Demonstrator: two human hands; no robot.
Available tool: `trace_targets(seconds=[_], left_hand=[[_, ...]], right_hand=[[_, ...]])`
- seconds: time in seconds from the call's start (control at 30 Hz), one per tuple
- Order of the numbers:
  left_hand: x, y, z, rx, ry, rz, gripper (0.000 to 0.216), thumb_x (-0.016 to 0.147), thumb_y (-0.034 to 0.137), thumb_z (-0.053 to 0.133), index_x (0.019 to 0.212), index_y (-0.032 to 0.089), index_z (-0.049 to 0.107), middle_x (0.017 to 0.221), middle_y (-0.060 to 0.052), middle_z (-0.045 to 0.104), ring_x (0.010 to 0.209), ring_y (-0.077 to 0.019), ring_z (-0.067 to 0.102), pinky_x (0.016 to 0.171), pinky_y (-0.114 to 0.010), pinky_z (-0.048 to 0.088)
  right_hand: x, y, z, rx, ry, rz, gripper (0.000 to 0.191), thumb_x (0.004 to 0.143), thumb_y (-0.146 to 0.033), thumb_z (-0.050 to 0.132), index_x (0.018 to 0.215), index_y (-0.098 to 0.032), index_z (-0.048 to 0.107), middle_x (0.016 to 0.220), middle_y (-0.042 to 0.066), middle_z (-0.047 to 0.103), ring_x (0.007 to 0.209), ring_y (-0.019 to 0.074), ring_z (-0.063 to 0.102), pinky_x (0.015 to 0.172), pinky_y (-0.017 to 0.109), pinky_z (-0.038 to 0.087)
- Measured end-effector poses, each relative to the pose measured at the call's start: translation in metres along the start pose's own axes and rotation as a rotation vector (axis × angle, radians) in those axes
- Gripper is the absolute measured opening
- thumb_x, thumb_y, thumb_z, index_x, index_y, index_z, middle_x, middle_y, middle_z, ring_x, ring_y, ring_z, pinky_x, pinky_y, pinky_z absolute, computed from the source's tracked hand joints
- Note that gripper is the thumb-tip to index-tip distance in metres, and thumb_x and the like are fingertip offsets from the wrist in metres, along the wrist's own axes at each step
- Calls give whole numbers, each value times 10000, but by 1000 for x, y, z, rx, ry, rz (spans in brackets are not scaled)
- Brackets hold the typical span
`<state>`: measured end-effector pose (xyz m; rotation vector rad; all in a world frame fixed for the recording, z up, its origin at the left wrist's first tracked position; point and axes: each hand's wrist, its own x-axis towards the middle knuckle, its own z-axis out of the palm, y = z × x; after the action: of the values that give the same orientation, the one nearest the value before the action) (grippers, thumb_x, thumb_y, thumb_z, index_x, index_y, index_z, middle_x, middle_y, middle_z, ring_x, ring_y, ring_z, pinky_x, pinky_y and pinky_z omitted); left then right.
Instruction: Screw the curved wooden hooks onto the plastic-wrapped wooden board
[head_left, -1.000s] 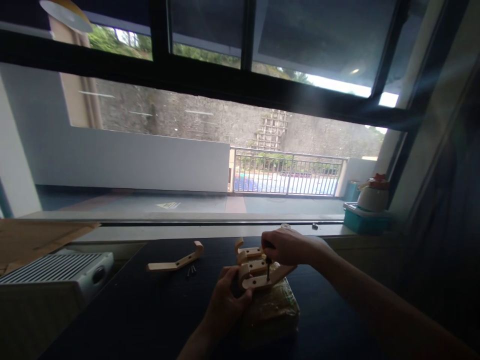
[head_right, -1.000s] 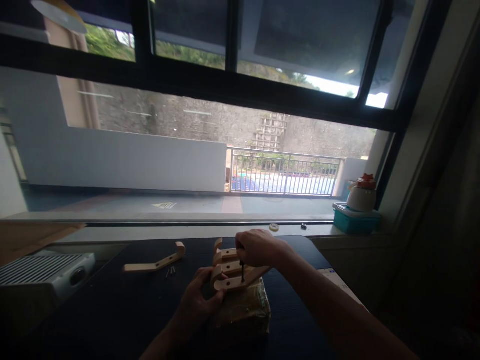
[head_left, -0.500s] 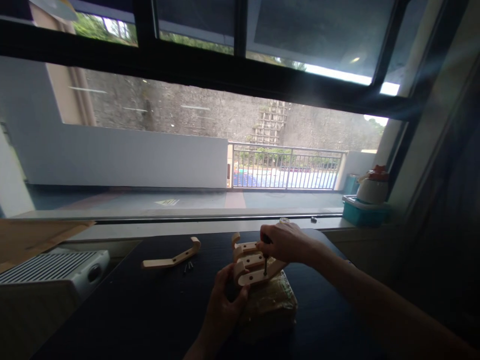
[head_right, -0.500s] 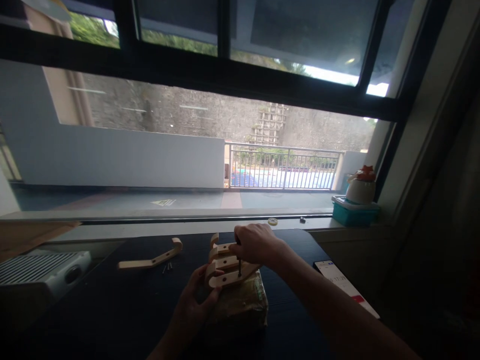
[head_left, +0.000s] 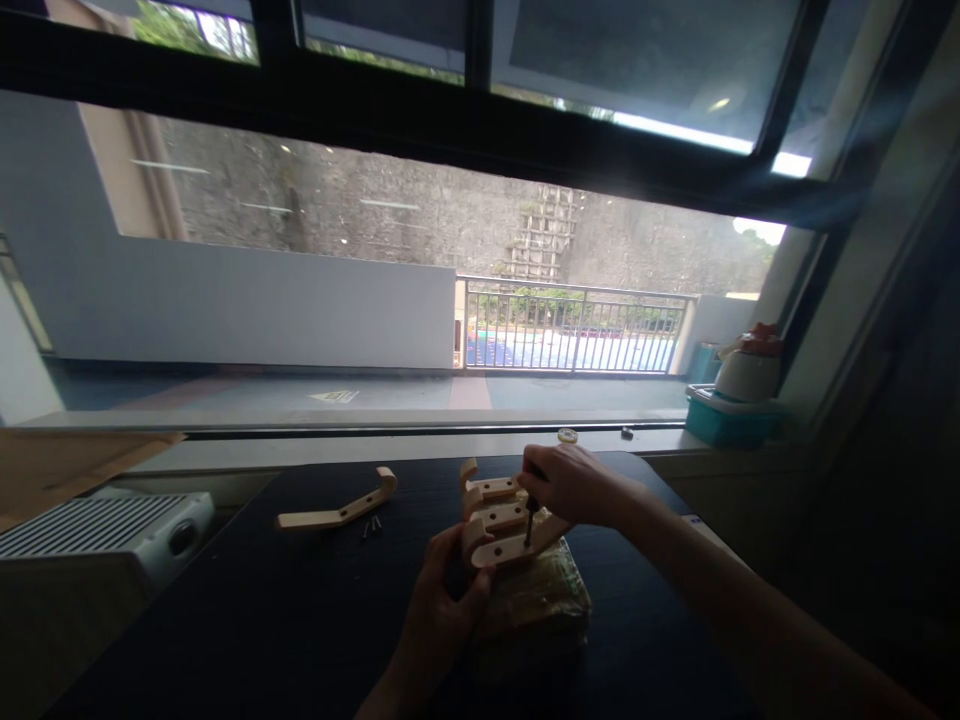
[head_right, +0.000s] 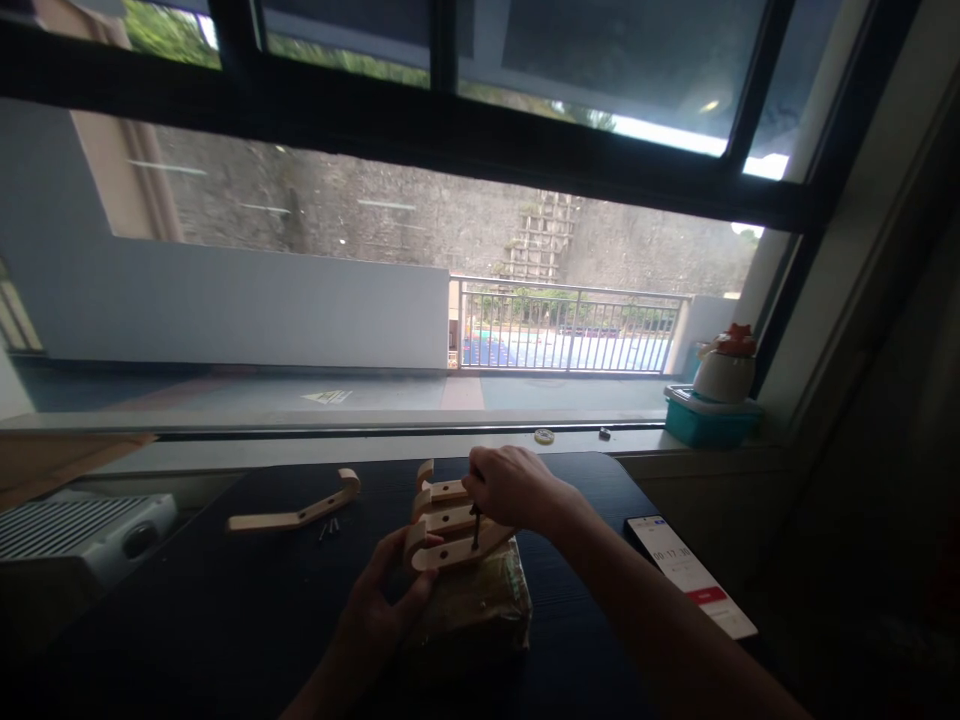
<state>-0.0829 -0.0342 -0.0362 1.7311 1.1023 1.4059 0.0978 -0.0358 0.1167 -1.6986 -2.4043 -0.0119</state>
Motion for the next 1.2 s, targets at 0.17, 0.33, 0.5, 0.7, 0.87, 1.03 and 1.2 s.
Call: trace_targets(seconds=[0.17, 0.33, 0.5, 0.7, 0.87, 1.03, 1.2], left_hand=[[1, 2, -1, 2, 7, 11, 390, 689, 303, 635, 1052, 179, 562, 1028, -62, 639, 995, -240, 604, 917, -407, 459], [-9, 12, -6, 106, -1, 145, 285, 701, 270, 624, 974, 191, 600, 935, -45, 637, 912, -219, 623, 821, -349, 512], [-18, 13, -7, 189, 10, 215, 277, 702, 228, 608, 975, 197, 570, 912, -40, 613, 879, -204, 616, 779, -317, 522], [-19, 4, -2, 196, 3, 241, 350, 731, 206, 579, 1069, 227, 492, 954, -35, 576, 902, -193, 600, 785, -305, 521], [-21, 3, 0, 200, 10, 229, 335, 728, 192, 576, 1048, 246, 493, 958, -32, 554, 895, -192, 595, 773, -300, 523], [-20, 5, -1, 196, 0, 228, 256, 729, 191, 575, 978, 243, 540, 963, -34, 550, 911, -195, 584, 791, -297, 515], [-19, 12, -2, 198, 8, 215, 213, 720, 183, 566, 926, 233, 584, 935, -30, 565, 881, -191, 593, 763, -280, 519]], right_hand=[[-2, -9, 0, -42, 31, 35, 230, 897, -347, 412, 846, -173, 554, 690, 15, 592, 561, 106, 461, 509, 245, 233], [-13, -16, -3, -96, 35, -43, 265, 920, -344, 368, 808, -178, 541, 685, 22, 593, 559, 107, 470, 508, 259, 210], [-17, -14, 5, -69, 101, -59, 213, 888, -298, 390, 765, -190, 526, 639, 7, 573, 518, 96, 436, 498, 259, 175], [-14, -12, 22, 1, 198, -1, 197, 881, -296, 375, 787, -198, 518, 597, -16, 545, 492, 96, 440, 511, 246, 197], [-12, 1, 32, 39, 265, 166, 238, 895, -337, 356, 747, -202, 484, 574, -18, 531, 493, 105, 438, 506, 238, 209], [-9, 7, 29, 11, 252, 247, 236, 886, -359, 388, 746, -201, 494, 601, -3, 552, 542, 121, 468, 518, 244, 210], [-15, 4, 6, 60, 48, 63, 182, 854, -353, 448, 834, -208, 557, 673, -4, 583, 556, 110, 469, 519, 242, 231]])
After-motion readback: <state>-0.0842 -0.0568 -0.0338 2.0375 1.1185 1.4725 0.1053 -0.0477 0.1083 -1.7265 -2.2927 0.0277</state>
